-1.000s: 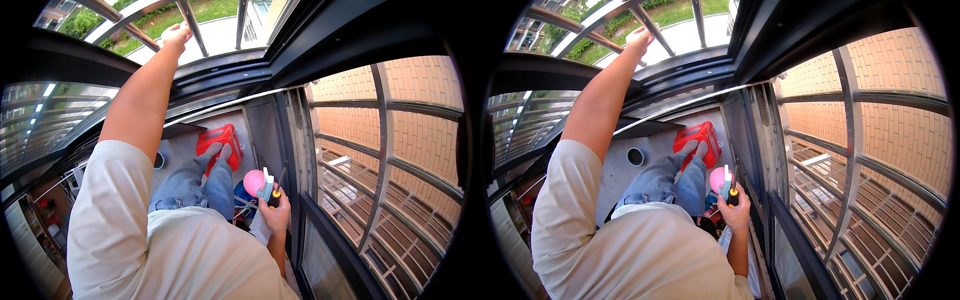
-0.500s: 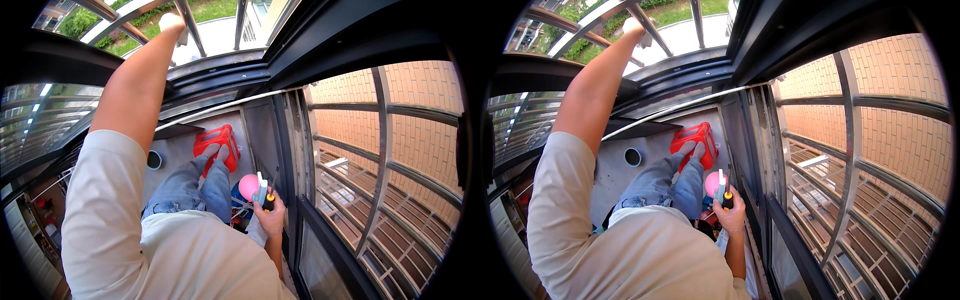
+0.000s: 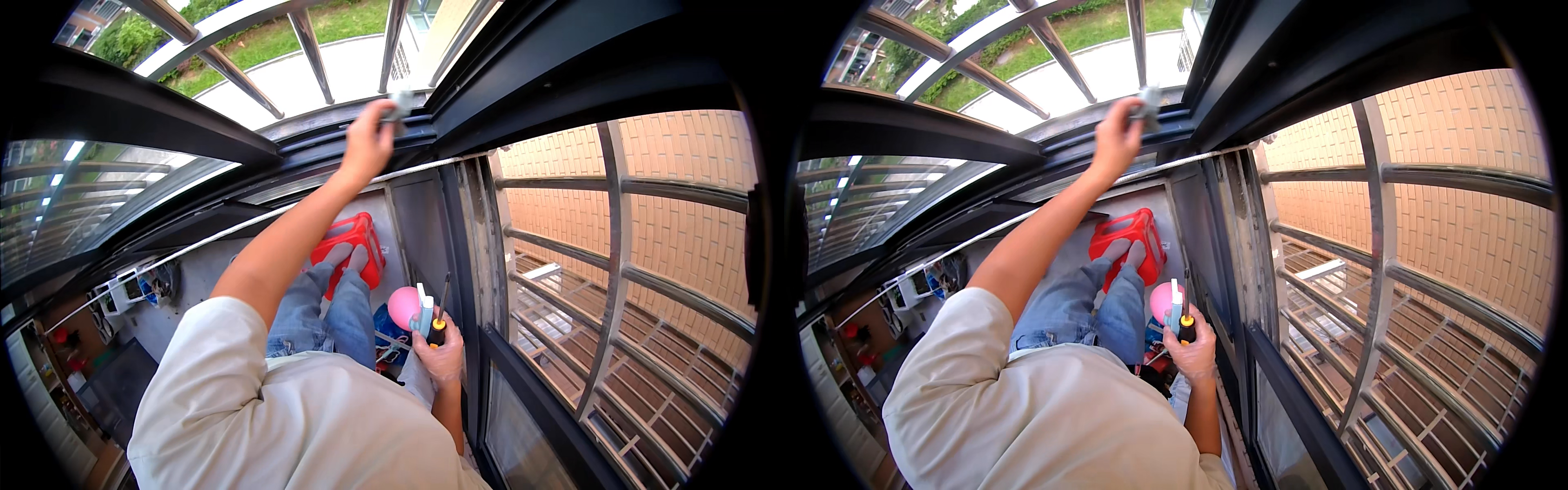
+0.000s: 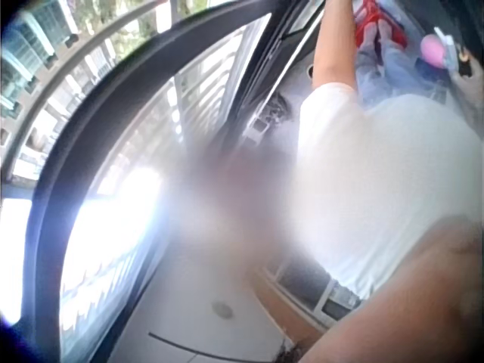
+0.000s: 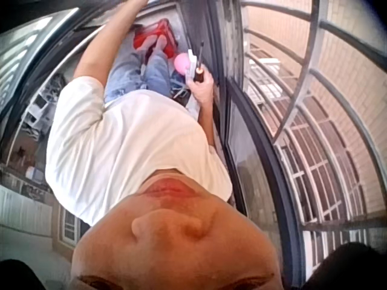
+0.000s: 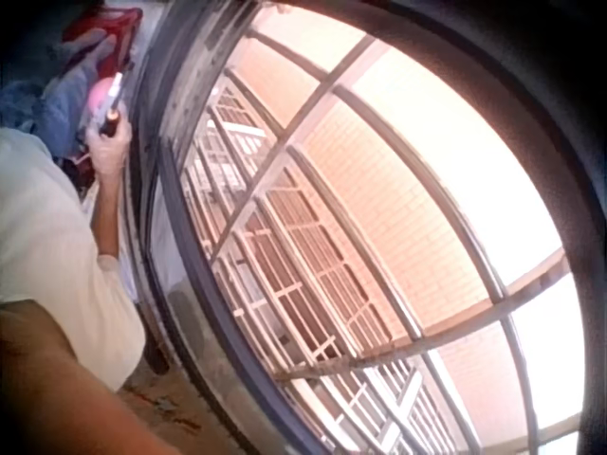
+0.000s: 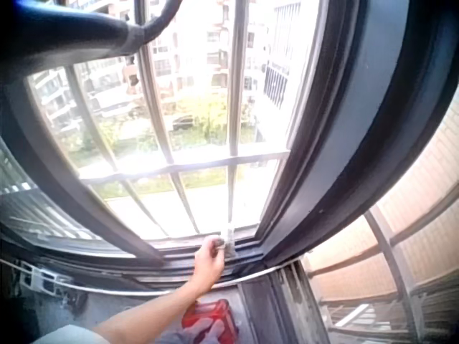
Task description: The person cleans the upper metal frame of a balcony window using a cloth and a screwdriver. They stand on a red plastic stool to reach the high frame, scraping debris from the tracks with the screwdriver and wiping the area with a cloth.
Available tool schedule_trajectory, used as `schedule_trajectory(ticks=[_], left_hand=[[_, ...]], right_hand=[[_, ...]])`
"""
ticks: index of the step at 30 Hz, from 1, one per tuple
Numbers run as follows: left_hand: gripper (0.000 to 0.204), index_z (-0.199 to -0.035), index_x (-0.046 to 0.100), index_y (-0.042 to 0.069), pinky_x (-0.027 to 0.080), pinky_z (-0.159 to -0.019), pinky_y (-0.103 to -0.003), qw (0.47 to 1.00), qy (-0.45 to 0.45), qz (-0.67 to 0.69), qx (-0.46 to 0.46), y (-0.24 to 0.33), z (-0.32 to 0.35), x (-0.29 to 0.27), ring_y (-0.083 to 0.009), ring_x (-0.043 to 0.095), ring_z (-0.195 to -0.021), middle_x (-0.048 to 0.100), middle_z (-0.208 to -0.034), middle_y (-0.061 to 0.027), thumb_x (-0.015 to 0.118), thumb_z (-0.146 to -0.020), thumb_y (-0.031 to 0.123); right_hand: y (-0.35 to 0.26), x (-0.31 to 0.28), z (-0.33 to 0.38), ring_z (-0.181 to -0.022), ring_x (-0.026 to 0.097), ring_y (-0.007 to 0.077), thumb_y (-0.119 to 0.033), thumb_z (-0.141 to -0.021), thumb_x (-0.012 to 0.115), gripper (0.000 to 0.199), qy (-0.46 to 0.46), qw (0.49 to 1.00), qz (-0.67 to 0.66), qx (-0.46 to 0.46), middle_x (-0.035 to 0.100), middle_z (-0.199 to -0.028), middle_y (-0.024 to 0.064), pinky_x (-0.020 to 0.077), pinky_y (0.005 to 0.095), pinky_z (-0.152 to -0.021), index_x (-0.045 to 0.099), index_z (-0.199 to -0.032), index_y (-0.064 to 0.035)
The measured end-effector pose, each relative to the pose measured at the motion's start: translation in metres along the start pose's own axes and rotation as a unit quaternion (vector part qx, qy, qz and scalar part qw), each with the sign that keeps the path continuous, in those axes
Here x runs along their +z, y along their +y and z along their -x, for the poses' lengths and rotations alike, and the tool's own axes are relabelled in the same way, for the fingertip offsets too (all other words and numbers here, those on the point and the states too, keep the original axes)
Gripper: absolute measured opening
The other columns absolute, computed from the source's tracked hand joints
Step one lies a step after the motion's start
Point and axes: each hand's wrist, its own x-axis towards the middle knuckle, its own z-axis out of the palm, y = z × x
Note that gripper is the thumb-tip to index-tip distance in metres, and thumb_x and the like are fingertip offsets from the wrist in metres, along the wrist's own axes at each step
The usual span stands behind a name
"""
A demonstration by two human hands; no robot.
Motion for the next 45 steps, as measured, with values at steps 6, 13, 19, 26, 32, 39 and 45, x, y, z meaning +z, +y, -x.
schedule_trajectory(ticks=[6,13,19,26,32,39,45], left_hand=[[0.025,-0.102,0.06,0.002,0.043,-0.084,-0.039,0.907,-0.254,-0.256,0.216,-0.045,-0.006,0.038,-0.0324,0.051,-0.095,0.052,-0.091,-0.0144,0.058,-0.077,0.007],[0.02,-0.092,0.062,0.002,0.047,-0.079,-0.04,0.882,-0.291,-0.359,0.093,-0.044,-0.011,-0.028,-0.0341,0.056,-0.09,0.059,-0.088,-0.0191,0.055,-0.074,0.006],[0.027,-0.111,0.055,0.0,0.049,-0.077,-0.04,0.927,0.007,-0.272,0.26,-0.027,-0.109,-0.046,-0.0374,0.061,-0.088,0.06,-0.101,-0.0222,0.051,-0.084,0.001],[0.025,-0.106,0.054,-0.001,0.048,-0.074,-0.042,0.944,-0.102,-0.28,0.142,-0.014,-0.138,-0.042,-0.0369,0.061,-0.085,0.062,-0.09,-0.0227,0.048,-0.081,-0.003],[0.026,-0.109,0.057,0.005,0.047,-0.078,-0.036,0.959,-0.204,-0.195,-0.011,-0.023,-0.055,-0.104,-0.0271,0.062,-0.086,0.062,-0.092,-0.0187,0.052,-0.083,0.005],[0.021,-0.101,0.061,0.007,0.048,-0.076,-0.032,0.958,-0.229,-0.164,-0.044,-0.048,-0.033,-0.103,-0.02,0.06,-0.085,0.06,-0.093,-0.0066,0.062,-0.08,0.011],[0.023,-0.099,0.064,0.01,0.045,-0.073,-0.038,0.871,-0.246,-0.388,0.174,-0.065,-0.031,-0.089,-0.0298,0.055,-0.084,0.051,-0.089,-0.0125,0.055,-0.078,0.008]], right_hand=[[0.005,0.001,0.01,-0.083,0.064,0.0162,-0.003,-0.068,0.07,0.047,0.004,1.0,0.026,-0.005,0.066,-0.089,0.0101,0.0484,0.028,-0.077,0.056,-0.112,0.0024],[-0.003,0.002,0.013,-0.079,0.064,0.0159,-0.003,-0.068,0.07,0.046,0.012,1.0,0.019,-0.005,0.066,-0.085,0.0096,0.0489,0.0283,-0.074,0.056,-0.111,0.0021],[0.003,0.004,0.009,-0.078,0.063,0.0138,-0.002,-0.068,0.07,0.045,0.006,0.999,0.052,0.0,0.066,-0.084,0.0083,0.0488,0.0273,-0.073,0.057,-0.111,0.002],[0.004,0.004,0.01,-0.078,0.063,0.0134,-0.001,-0.068,0.069,0.044,0.009,0.999,0.034,0.011,0.066,-0.085,0.0089,0.0489,0.0271,-0.073,0.056,-0.111,0.0026],[0.002,0.004,0.005,-0.079,0.065,0.0164,0.0,-0.068,0.068,0.044,-0.009,1.0,0.028,-0.01,0.066,-0.087,0.01,0.0491,0.0285,-0.075,0.056,-0.111,0.002],[-0.009,0.009,-0.011,-0.081,0.065,0.019,-0.002,-0.068,0.069,0.044,-0.029,0.996,0.071,-0.035,0.066,-0.087,0.0124,0.0493,0.0298,-0.075,0.056,-0.11,0.0001],[-0.018,0.017,-0.02,-0.086,0.063,0.017,-0.003,-0.068,0.069,0.047,-0.046,0.998,0.043,-0.004,0.065,-0.092,0.0112,0.0474,0.0293,-0.08,0.056,-0.112,0.0023]])
